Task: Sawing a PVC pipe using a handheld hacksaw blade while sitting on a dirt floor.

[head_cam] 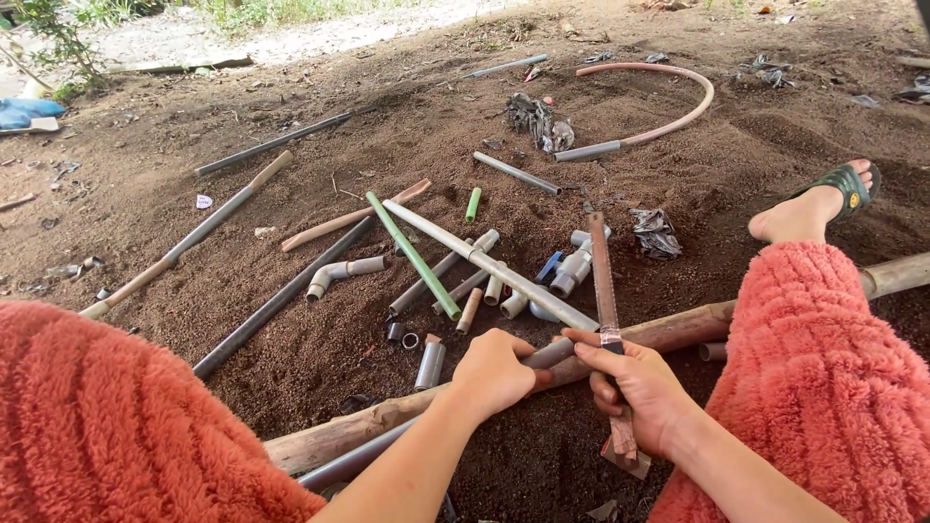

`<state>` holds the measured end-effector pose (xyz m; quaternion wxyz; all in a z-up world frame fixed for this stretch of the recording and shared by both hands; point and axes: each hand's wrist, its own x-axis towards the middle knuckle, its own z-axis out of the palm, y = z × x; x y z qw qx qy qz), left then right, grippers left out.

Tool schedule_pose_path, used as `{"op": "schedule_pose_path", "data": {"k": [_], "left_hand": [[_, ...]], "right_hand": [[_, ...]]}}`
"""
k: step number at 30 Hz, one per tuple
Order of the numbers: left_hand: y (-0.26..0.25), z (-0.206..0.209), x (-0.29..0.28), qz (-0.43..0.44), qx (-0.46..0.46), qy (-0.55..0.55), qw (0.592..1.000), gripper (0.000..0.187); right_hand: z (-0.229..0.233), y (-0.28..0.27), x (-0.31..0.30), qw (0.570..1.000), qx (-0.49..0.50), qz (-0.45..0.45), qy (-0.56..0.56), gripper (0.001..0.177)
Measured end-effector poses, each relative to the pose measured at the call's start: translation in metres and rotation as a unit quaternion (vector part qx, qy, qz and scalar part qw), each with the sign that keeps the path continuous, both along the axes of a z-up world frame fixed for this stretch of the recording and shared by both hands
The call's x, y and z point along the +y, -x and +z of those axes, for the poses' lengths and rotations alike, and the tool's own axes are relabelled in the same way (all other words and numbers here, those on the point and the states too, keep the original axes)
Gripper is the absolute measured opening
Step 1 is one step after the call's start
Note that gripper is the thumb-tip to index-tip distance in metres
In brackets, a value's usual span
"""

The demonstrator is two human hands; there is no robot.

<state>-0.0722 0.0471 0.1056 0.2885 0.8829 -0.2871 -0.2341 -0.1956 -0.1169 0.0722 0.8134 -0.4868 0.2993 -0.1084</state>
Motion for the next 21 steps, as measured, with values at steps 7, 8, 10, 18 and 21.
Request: {"op": "schedule_pose_path", "data": {"k": [7, 8, 10, 18, 21], "left_hand": [[-0.005, -0.028, -0.003, 0.043, -0.031, 0.018, 0.998, 0.020], [-0.006, -0.041, -0.002, 0.040, -0.121, 0.037, 0.991, 0.022], [-0.009, -0.059, -0.002, 0.034, -0.209, 0.057, 0.976, 0.027], [-0.030, -0.099, -0.003, 0.092, -0.250, -0.014, 0.964, 0.029], [-0.036, -0.115, -0.003, 0.068, -0.263, -0.046, 0.961, 0.034]], "right_hand": [[0.015, 0.010, 0.012, 0.991, 0.094, 0.005, 0.096, 0.038], [0.018, 0.011, 0.015, 0.985, 0.118, 0.019, 0.122, 0.042], [0.024, 0.011, 0.020, 0.978, 0.143, 0.032, 0.146, 0.047], [0.042, 0.025, 0.039, 0.865, 0.223, 0.209, 0.398, 0.073], [0.022, 0.028, 0.035, 0.848, 0.185, 0.204, 0.453, 0.074]]}}
